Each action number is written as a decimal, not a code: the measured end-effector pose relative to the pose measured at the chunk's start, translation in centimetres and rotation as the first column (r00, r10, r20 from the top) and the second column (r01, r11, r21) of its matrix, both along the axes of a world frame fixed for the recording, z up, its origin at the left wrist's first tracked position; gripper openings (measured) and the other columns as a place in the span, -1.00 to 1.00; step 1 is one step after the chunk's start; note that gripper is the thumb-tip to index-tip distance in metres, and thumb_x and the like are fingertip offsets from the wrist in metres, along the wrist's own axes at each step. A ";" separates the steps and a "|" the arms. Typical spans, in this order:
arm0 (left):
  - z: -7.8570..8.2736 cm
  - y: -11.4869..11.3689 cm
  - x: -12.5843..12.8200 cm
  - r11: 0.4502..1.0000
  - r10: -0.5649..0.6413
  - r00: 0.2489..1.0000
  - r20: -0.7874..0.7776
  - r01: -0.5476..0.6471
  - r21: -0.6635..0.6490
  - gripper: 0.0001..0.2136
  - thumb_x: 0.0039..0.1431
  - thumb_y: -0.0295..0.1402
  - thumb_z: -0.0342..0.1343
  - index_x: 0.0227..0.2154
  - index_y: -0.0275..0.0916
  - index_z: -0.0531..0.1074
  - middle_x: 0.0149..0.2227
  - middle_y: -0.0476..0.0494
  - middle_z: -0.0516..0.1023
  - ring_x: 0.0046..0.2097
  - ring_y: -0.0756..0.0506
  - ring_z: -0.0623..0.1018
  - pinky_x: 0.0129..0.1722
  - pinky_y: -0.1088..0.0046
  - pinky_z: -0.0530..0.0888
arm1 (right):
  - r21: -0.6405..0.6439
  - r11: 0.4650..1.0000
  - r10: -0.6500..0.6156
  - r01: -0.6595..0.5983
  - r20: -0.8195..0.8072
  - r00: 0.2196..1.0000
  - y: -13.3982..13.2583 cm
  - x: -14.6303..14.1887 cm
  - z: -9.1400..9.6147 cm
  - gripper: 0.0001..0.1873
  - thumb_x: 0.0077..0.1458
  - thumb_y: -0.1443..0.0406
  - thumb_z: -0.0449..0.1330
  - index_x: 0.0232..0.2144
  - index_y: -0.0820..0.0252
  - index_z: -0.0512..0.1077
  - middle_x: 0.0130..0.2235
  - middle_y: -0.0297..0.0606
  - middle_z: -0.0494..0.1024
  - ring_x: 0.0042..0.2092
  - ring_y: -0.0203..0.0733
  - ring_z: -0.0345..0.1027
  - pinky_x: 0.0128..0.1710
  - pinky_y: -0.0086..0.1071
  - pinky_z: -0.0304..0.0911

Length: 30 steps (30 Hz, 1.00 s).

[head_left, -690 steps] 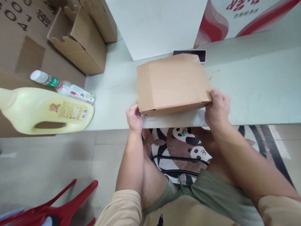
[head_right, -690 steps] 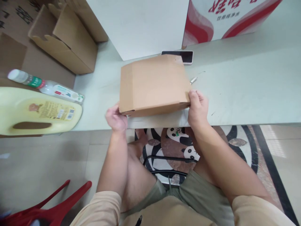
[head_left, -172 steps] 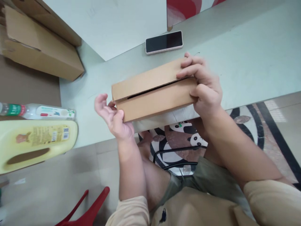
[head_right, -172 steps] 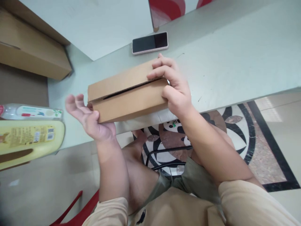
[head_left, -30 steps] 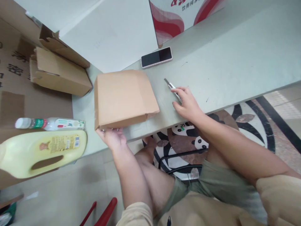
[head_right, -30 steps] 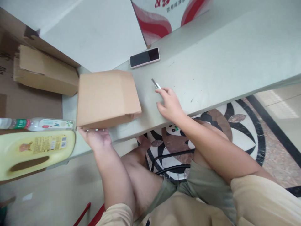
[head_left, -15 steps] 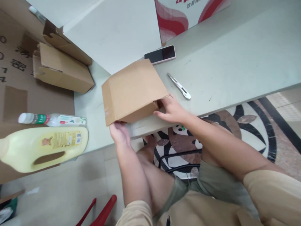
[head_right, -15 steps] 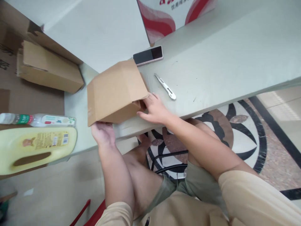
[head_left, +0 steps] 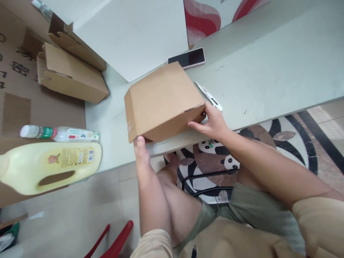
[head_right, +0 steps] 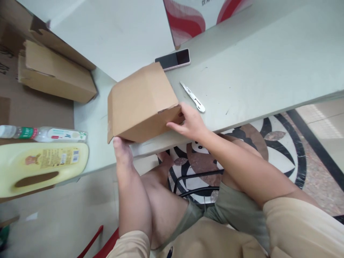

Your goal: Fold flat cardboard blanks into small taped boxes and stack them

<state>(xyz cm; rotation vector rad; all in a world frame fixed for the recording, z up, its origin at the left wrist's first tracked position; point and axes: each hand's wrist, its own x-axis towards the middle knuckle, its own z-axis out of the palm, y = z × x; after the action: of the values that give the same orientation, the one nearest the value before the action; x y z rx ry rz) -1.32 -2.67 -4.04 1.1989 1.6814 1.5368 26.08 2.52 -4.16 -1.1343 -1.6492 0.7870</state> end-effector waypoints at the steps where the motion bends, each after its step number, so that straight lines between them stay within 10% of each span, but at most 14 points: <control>1: 0.0 0.0 0.1 1.000 -0.002 1.000 -0.021 0.003 0.019 -0.39 0.03 0.27 0.12 -0.13 -0.18 0.48 -0.13 -0.23 0.55 0.04 -0.23 0.53 0.05 0.22 0.50 | 0.001 1.000 -0.007 0.007 -0.005 1.000 0.0 0.1 0.0 -0.48 -0.04 -0.13 0.32 -0.24 0.07 0.34 -0.34 -0.25 0.49 -0.33 -0.12 0.35 -0.34 -0.18 0.38; 10: 2.2 0.8 2.3 0.951 0.250 0.966 -0.059 -0.233 0.205 -0.47 -0.13 0.04 0.41 -0.27 -0.23 0.38 -0.28 -0.06 0.45 -0.13 -0.08 0.52 0.02 0.35 0.43 | -0.006 1.000 0.002 -0.002 -0.034 0.999 -0.4 -0.2 0.6 -0.73 0.07 0.07 0.25 -0.31 0.08 0.34 -0.39 -0.28 0.47 -0.37 -0.16 0.32 -0.36 -0.21 0.34; 15: 2.7 0.6 2.5 0.919 0.285 0.956 0.065 -0.292 0.266 -0.63 0.15 -0.06 0.07 -0.56 -0.18 0.12 -0.53 0.07 0.08 -0.49 0.05 0.20 -0.50 0.52 0.20 | 0.020 1.000 -0.019 0.022 -0.131 0.991 -0.7 -0.3 0.5 -0.63 0.23 -0.04 0.07 -0.23 0.09 0.44 -0.36 -0.22 0.51 -0.32 -0.10 0.38 -0.23 -0.13 0.39; 20: 2.7 0.2 2.6 0.934 0.159 0.971 0.179 -0.206 0.292 -0.76 -0.10 -0.34 -0.04 -0.71 -0.18 0.00 -0.68 0.05 -0.05 -0.62 0.05 0.05 -0.62 0.49 -0.02 | -0.025 0.998 -0.063 0.058 -0.304 0.951 -0.6 0.0 -0.1 -0.40 0.25 -0.21 -0.08 -0.19 0.07 0.49 -0.25 -0.17 0.56 -0.04 0.03 0.47 0.08 -0.06 0.37; 30: 1.7 1.6 1.1 0.970 0.216 0.973 0.085 -0.224 0.094 -0.87 -0.13 -0.39 0.16 -0.43 -0.23 0.48 -0.42 -0.02 0.50 -0.35 0.00 0.46 -0.32 0.52 0.39 | -0.110 0.962 -0.274 0.251 -0.402 0.874 -0.2 0.2 0.4 -0.48 0.17 -0.17 0.04 -0.56 0.06 0.18 -0.50 -0.27 0.24 -0.37 -0.13 0.25 -0.27 -0.15 0.35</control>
<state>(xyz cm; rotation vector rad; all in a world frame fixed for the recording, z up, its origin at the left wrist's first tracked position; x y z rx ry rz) -0.27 -1.05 -2.34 1.0185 1.7527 1.7984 26.31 2.29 -3.78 -1.1093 -1.0985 0.8306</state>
